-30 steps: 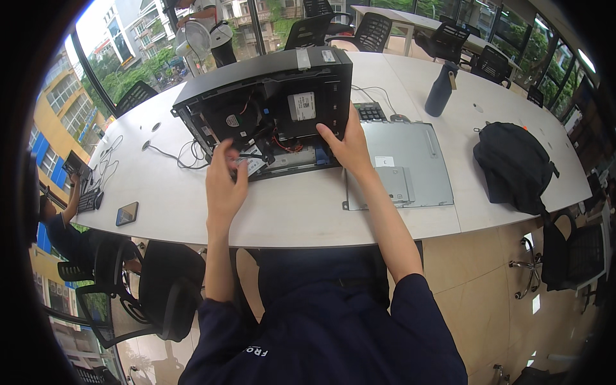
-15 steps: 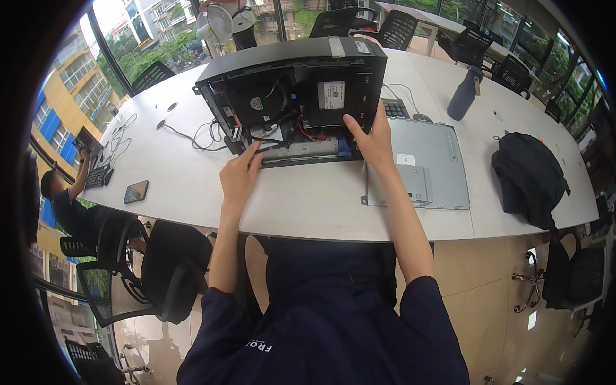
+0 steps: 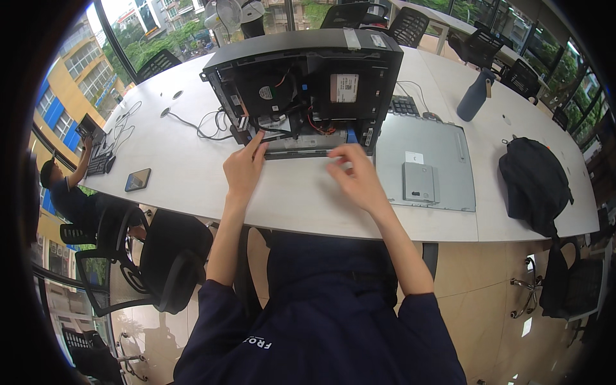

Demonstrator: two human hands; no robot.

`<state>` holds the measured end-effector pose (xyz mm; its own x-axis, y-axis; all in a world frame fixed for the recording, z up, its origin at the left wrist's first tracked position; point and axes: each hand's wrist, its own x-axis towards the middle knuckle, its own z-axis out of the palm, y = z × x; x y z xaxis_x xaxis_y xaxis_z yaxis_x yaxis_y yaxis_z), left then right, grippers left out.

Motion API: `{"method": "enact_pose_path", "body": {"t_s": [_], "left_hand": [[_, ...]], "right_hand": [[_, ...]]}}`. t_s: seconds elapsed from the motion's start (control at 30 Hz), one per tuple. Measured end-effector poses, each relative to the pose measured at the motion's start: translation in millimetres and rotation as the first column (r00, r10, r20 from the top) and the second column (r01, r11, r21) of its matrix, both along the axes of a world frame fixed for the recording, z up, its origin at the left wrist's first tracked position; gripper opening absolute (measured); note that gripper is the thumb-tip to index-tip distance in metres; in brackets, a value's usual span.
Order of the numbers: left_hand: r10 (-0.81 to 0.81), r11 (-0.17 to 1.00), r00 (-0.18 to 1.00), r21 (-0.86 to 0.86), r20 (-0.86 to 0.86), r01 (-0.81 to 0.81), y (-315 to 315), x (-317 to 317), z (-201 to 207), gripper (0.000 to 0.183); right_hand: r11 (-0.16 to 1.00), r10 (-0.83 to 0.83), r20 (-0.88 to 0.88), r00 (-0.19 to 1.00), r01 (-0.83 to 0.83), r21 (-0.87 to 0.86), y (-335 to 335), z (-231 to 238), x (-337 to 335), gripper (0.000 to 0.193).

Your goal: The person is disassembling a desktop computer case to inspect internal components such as the SSD and hard drive.

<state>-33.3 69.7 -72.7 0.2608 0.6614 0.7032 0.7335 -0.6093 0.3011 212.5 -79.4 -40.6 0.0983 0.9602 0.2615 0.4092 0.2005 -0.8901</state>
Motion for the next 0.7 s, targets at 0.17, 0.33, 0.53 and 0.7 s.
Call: {"method": "enact_pose_path", "body": {"t_s": [0.17,0.33,0.53,0.7], "left_hand": [[-0.005,1.0,1.0,-0.019,0.009,0.006,4,-1,-4,0.028],[0.009,1.0,1.0,-0.026,0.012,-0.008,4,-1,-7,0.029],[-0.139,0.978,0.99,-0.155,0.006,0.138,-9,-3,7,0.051],[-0.23,0.932,0.973,-0.279,0.032,0.23,-20,7,5,0.071]], "right_hand": [[0.979,-0.08,0.434,0.897,-0.011,0.205,50,-20,-44,0.077],[0.999,-0.028,0.293,0.956,0.019,0.036,67,-24,-64,0.09],[0.995,-0.069,0.209,0.975,0.052,0.084,71,-27,-71,0.079],[0.991,-0.081,0.189,0.979,0.058,0.122,72,-27,-66,0.072]]}}
